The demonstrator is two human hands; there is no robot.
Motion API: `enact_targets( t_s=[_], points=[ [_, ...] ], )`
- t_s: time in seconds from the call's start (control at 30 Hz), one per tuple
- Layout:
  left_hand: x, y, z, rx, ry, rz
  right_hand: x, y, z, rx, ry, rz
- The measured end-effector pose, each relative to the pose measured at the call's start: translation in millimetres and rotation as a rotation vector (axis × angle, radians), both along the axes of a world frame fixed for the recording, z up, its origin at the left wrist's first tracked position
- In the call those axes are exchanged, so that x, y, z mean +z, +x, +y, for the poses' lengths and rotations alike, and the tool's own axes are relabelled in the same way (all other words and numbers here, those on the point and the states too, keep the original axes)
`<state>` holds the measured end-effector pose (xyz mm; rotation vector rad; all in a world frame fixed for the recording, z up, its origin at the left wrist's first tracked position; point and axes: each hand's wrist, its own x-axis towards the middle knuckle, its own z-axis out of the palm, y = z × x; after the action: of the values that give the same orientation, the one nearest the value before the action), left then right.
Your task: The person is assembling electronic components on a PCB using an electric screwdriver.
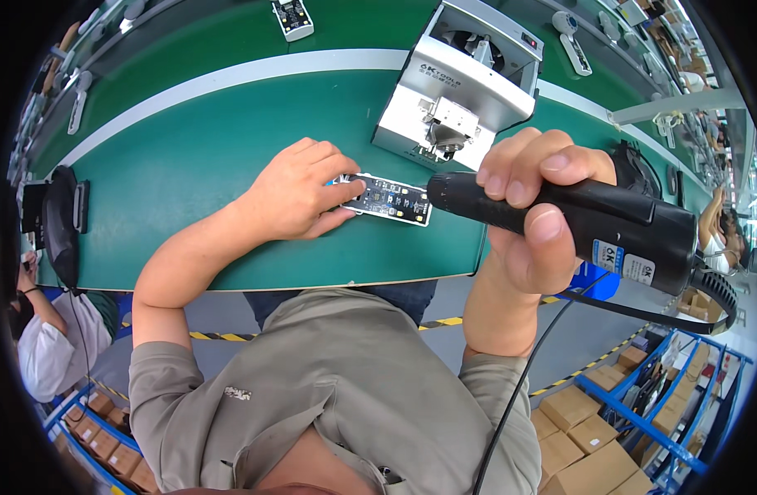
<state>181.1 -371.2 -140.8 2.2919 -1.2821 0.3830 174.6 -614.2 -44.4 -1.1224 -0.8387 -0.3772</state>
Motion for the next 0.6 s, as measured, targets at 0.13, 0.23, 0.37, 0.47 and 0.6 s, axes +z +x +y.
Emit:
enact_targets(
  t_s=[0.13,0.23,0.37,0.47,0.6],
  points=[
    [0.0,0.2,0.5,-0.002,0.008,0.004,-12.6,-3.2,9.3,0.051,-0.038,0.027],
    [-0.6,-0.2,0.9,0.001,0.018,0.009,-20.2,-4.7,18.2,0.093,-0.093,0.047],
    [-1.8,-0.4,0.1,-0.002,0.016,0.010,-25.9,-5.1,31.2,0.072,0.009,0.143],
    [-1.4,-0.9,0.8,-0.003,0.014,0.013,-27.9,-5.9,36.8,0.081,0.003,0.164],
    [-1.1,-1.0,1.0,-0.005,0.014,0.021,-29.1,-7.0,42.4,0.097,-0.014,0.193]
  ],
)
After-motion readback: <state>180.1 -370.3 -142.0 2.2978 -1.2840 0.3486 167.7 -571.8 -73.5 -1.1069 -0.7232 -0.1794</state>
